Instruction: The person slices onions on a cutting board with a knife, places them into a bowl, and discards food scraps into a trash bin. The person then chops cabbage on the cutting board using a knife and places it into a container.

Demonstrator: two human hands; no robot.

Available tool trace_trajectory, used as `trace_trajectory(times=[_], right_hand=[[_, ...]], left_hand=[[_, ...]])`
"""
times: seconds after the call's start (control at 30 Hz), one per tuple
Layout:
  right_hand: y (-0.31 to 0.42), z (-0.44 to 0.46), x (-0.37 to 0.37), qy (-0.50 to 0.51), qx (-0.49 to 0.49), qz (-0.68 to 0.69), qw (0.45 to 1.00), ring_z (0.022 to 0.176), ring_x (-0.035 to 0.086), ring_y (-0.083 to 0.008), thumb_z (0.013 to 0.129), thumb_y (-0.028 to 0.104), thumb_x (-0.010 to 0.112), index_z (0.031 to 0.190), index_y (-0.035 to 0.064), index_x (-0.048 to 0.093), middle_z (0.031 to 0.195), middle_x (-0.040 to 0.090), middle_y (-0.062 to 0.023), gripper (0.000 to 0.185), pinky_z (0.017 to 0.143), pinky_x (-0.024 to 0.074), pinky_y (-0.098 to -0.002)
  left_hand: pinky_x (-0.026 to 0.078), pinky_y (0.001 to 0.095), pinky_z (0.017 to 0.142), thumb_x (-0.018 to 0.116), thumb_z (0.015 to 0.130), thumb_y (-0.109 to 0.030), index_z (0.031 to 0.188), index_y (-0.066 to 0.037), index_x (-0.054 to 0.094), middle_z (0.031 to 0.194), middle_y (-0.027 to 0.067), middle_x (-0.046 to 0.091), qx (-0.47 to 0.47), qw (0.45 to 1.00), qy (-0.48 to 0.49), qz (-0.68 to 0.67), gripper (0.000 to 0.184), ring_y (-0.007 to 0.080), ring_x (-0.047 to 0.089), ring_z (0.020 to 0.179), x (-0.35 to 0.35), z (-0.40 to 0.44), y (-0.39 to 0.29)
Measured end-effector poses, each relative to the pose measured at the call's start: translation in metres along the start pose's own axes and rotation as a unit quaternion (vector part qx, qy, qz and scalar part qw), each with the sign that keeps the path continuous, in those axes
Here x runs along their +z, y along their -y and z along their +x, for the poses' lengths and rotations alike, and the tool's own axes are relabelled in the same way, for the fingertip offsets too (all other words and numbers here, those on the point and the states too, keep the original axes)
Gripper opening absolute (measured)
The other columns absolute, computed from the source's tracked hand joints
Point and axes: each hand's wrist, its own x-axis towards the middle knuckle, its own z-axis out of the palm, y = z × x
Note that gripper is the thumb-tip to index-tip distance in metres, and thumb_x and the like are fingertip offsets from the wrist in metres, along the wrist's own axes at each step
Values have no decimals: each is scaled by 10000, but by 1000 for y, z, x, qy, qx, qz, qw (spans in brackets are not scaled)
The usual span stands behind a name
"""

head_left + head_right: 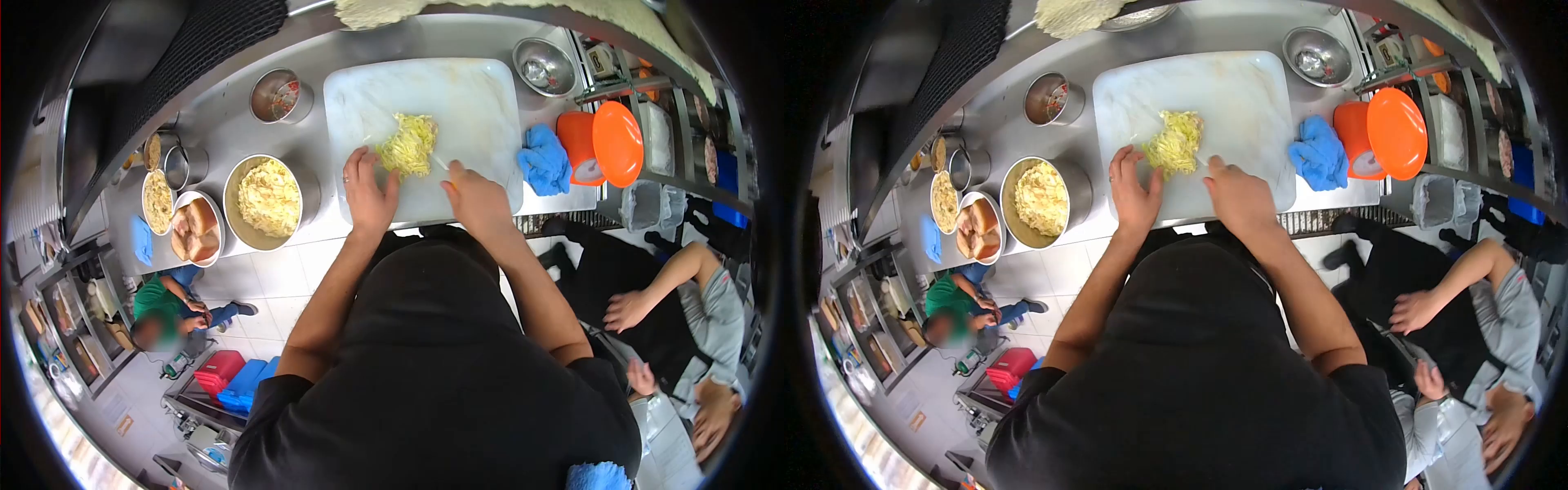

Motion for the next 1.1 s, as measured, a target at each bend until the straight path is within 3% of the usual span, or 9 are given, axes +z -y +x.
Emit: trace_trajectory(times=[0.07,0.3,0.43,0.57,0.6,0.7,0.9,0.93,1.1], right_hand=[[-16,-1,1,-16,59,-28,998,847,715,-433,1025,265,601,1149,43,557,933,710,-210,258,734,561,-539],[-34,-19,49,-15,43,-17,999,798,677,-493,1030,280,597,1131,23,507,846,678,-264,290,700,525,-596],[-12,-19,63,6,50,100,994,805,696,-493,1016,227,619,1162,-34,486,835,701,-280,327,695,532,-580],[-9,-4,75,19,54,234,971,521,660,-317,1026,197,640,1271,-54,463,688,647,-215,393,481,502,-450],[3,0,64,67,117,313,940,449,576,-188,1034,196,647,1244,-43,468,643,594,-138,366,410,452,-359],[27,9,46,64,106,373,920,419,539,-148,1048,156,607,1030,13,462,564,534,-87,205,382,405,-333],[83,30,46,2,-54,290,955,635,656,-357,997,176,669,1155,-2,527,765,665,-209,278,594,510,-457],[101,33,42,100,-3,327,940,679,666,-376,983,152,660,1158,11,536,792,668,-212,256,617,512,-479],[140,49,25,150,-248,252,923,778,658,-460,988,242,669,1095,51,547,828,672,-226,251,673,489,-548]], left_hand=[[329,568,1179,790,884,-250,1447,-10,467,1551,295,371,-6,999,-6,-37,692,454,367,1445,13,3,-4],[243,586,1244,714,945,-375,1477,-39,492,1561,264,402,27,999,-2,-39,668,438,393,1444,59,53,-32],[478,476,1092,743,920,-212,1248,-37,674,1406,188,591,17,990,-66,-120,378,406,567,1281,79,64,-29],[523,457,1013,739,849,-72,1046,-48,719,1309,163,640,-54,970,-109,-208,200,375,624,1181,82,72,-31],[525,452,1008,741,839,-58,1031,-50,719,1301,162,643,-62,966,-123,-218,193,373,626,1176,81,77,-31],[533,429,989,748,822,-29,1004,-51,719,1278,156,648,-55,953,-169,-244,186,356,646,1139,66,95,-34],[528,409,951,721,863,-56,1121,-55,663,1219,113,660,-5,941,-280,-187,265,277,638,1129,-40,121,-24],[515,403,956,701,894,-76,1172,-48,635,1197,100,660,-65,942,-265,-195,288,241,618,1148,-70,114,-23],[545,396,942,665,1017,-120,1111,6,648,1203,173,663,21,911,-405,68,159,297,652,1035,-152,75,45]])
